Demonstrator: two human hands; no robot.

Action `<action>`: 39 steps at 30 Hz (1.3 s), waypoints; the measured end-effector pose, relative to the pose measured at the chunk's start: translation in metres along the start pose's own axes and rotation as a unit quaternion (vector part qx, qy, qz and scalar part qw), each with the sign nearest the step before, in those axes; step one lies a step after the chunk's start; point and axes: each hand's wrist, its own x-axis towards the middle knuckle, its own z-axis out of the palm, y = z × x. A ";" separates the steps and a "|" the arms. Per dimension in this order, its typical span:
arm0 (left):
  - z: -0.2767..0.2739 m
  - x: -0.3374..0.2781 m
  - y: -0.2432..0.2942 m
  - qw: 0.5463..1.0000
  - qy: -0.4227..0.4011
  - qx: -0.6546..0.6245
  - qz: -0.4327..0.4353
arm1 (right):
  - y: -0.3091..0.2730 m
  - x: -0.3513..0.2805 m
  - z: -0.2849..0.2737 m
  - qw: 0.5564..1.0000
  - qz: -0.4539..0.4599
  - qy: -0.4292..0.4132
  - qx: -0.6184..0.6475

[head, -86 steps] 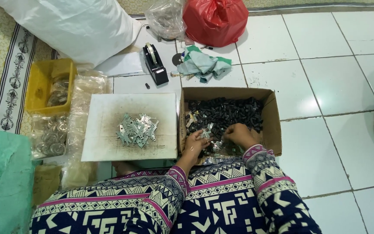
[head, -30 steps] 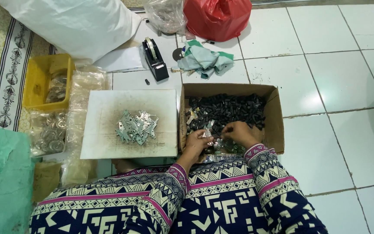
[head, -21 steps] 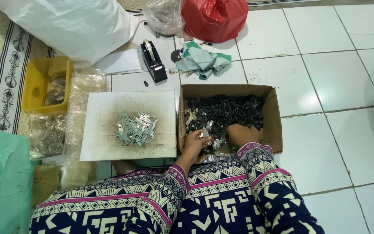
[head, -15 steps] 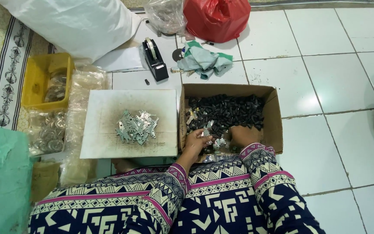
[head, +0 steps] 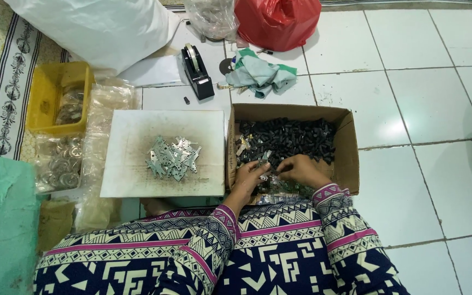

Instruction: Organizing and sorting small metal components from a cardboard box onto a flat surface.

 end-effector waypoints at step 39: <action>-0.015 -0.123 0.127 0.998 0.031 -0.020 0.048 | -0.106 -0.041 0.057 0.858 -0.005 0.064 0.510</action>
